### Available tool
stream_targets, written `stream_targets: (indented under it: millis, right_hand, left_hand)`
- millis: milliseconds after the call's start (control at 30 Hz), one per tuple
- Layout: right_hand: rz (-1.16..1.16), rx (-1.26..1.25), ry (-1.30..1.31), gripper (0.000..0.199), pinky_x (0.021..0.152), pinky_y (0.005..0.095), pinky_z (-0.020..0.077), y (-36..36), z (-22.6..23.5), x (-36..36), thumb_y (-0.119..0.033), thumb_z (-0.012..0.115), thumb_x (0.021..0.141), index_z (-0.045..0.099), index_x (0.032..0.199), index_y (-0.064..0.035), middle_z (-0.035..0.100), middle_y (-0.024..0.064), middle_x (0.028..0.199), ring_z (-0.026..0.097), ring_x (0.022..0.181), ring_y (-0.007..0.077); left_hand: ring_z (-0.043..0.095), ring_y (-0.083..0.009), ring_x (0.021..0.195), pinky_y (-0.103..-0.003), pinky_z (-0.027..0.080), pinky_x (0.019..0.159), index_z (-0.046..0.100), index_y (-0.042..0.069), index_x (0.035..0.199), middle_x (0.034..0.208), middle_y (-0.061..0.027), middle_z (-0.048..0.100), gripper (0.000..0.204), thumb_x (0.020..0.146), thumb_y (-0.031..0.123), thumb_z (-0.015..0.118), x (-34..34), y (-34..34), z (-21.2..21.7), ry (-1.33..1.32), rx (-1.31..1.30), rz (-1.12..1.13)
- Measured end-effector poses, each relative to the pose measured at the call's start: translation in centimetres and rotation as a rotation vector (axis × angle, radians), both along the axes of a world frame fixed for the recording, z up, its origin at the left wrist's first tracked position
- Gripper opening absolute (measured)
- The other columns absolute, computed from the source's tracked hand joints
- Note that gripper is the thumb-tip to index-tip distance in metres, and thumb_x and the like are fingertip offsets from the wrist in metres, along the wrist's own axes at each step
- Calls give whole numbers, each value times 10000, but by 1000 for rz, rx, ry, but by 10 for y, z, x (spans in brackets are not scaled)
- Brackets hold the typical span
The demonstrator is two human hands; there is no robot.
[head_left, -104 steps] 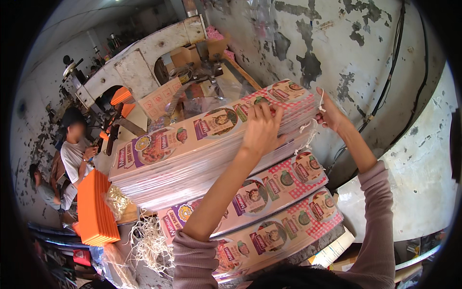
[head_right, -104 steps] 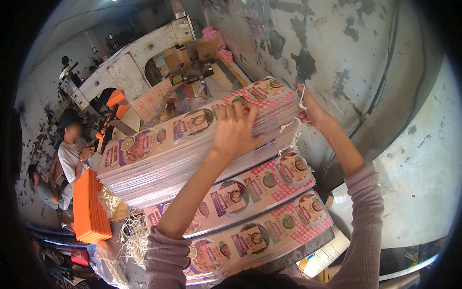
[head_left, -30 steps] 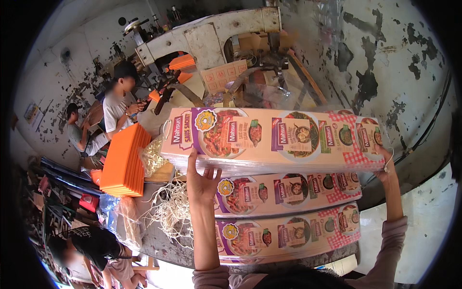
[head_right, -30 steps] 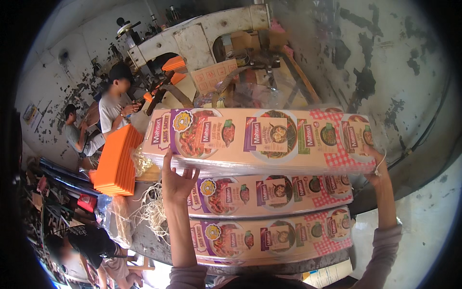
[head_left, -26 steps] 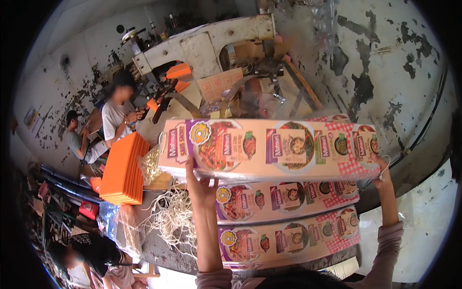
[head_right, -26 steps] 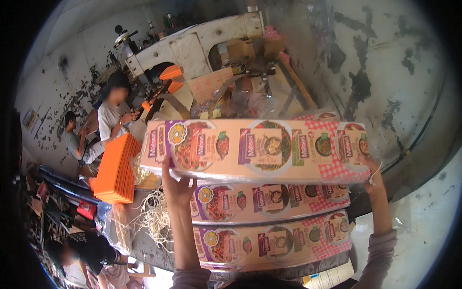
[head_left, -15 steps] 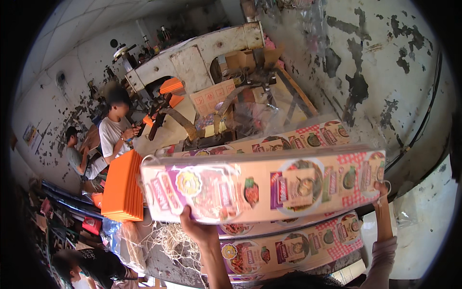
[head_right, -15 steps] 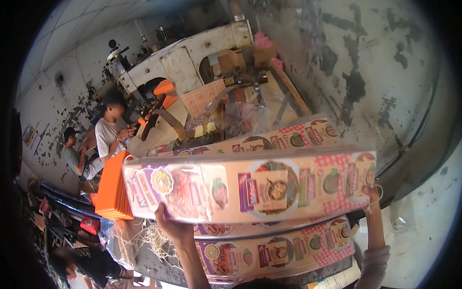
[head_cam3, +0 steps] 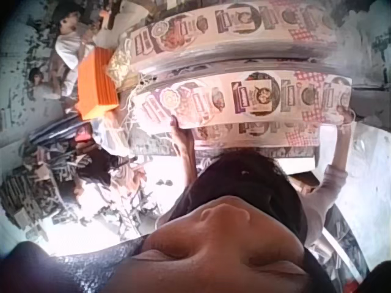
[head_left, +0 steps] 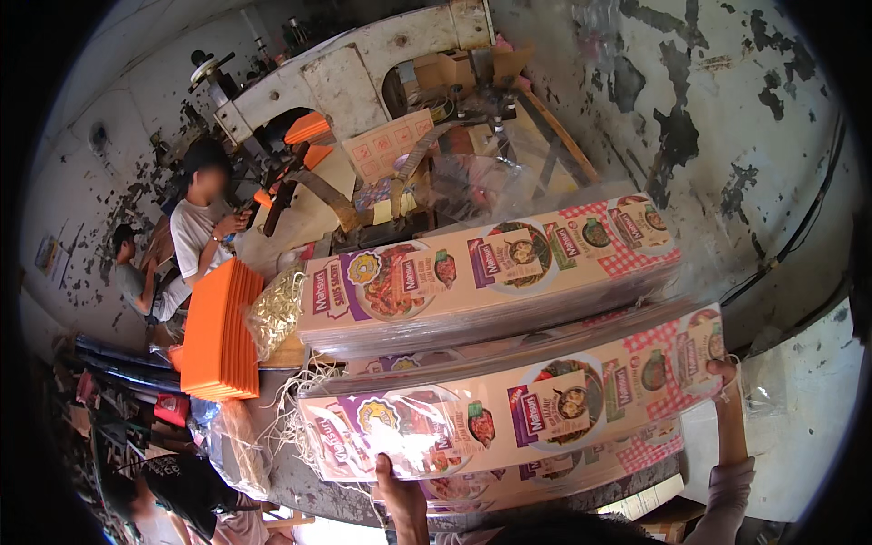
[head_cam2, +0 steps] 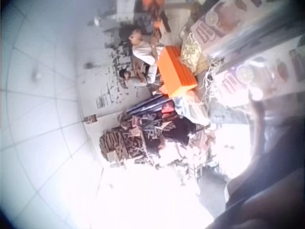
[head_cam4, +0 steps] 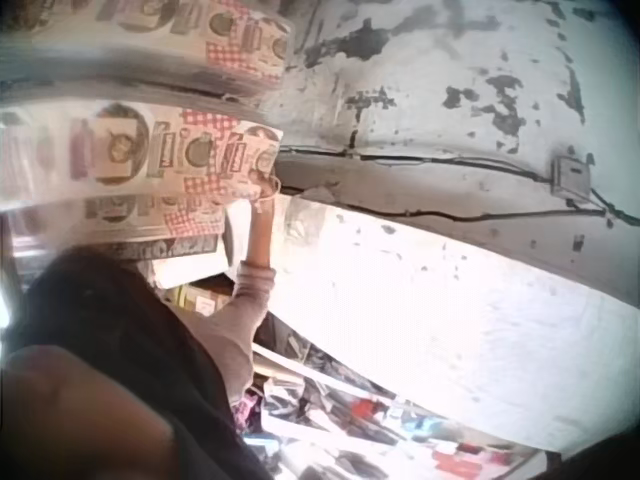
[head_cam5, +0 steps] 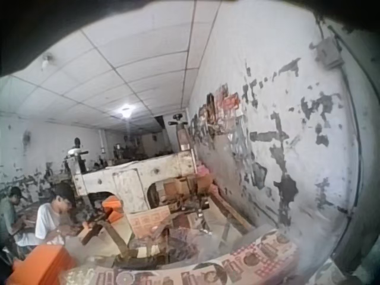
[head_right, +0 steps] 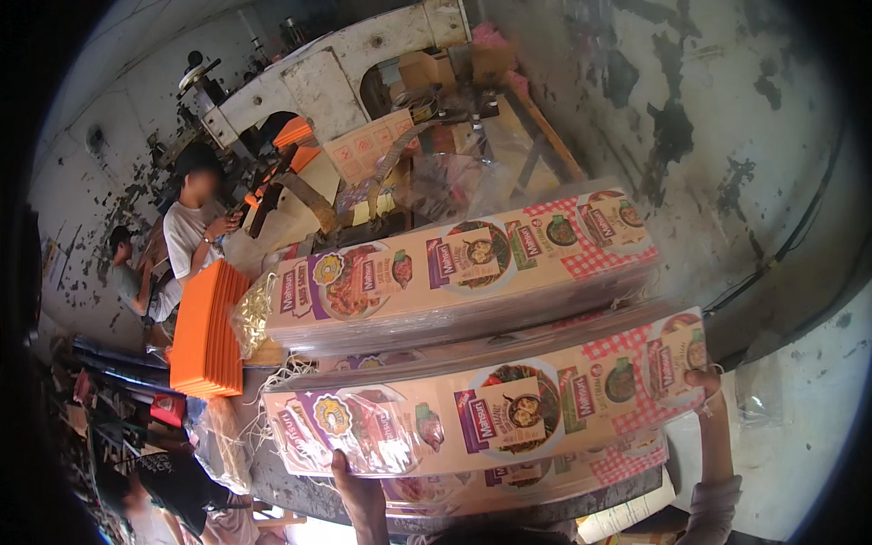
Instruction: The person organizes printed packaging strips by picking up bundles, flipping and aligning them by hand, and restacking them on the table.
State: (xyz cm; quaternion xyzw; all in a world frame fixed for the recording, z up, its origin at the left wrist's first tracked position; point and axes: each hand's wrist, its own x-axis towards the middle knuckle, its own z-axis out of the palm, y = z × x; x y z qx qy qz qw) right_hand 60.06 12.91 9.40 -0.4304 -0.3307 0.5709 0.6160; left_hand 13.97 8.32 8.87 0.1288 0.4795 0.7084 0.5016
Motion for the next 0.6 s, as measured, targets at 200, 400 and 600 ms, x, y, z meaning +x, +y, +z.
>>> stream_targets:
  millis: [200, 400, 600]
  right_hand:
    - [46, -144, -37, 542, 704, 298, 464, 27, 14, -14, -163, 616, 603, 453, 1087, 21, 572, 109, 944, 577, 799, 193]
    - [161, -311, -93, 456, 711, 282, 452, 33, 23, -6, -149, 562, 613, 506, 1024, 38, 590, 116, 910, 581, 778, 190]
    - [92, -443, -41, 366, 701, 281, 452, 40, 30, 0, -134, 544, 615, 551, 942, 30, 598, 111, 870, 582, 732, 193]
  left_hand:
    - [492, -229, 964, -356, 417, 792, 314, -20, 1181, 1109, -132, 452, 567, 776, 306, 539, -18, 28, -8, 56, -225, -3]
    - [497, -245, 959, -355, 453, 747, 286, -6, 1165, 1083, -140, 456, 621, 739, 299, 618, -31, 29, 1, 113, -321, -95]
    - [487, -261, 991, -396, 406, 846, 341, -16, 1160, 1102, -165, 454, 572, 797, 394, 507, -57, 27, 9, 203, -409, -494]
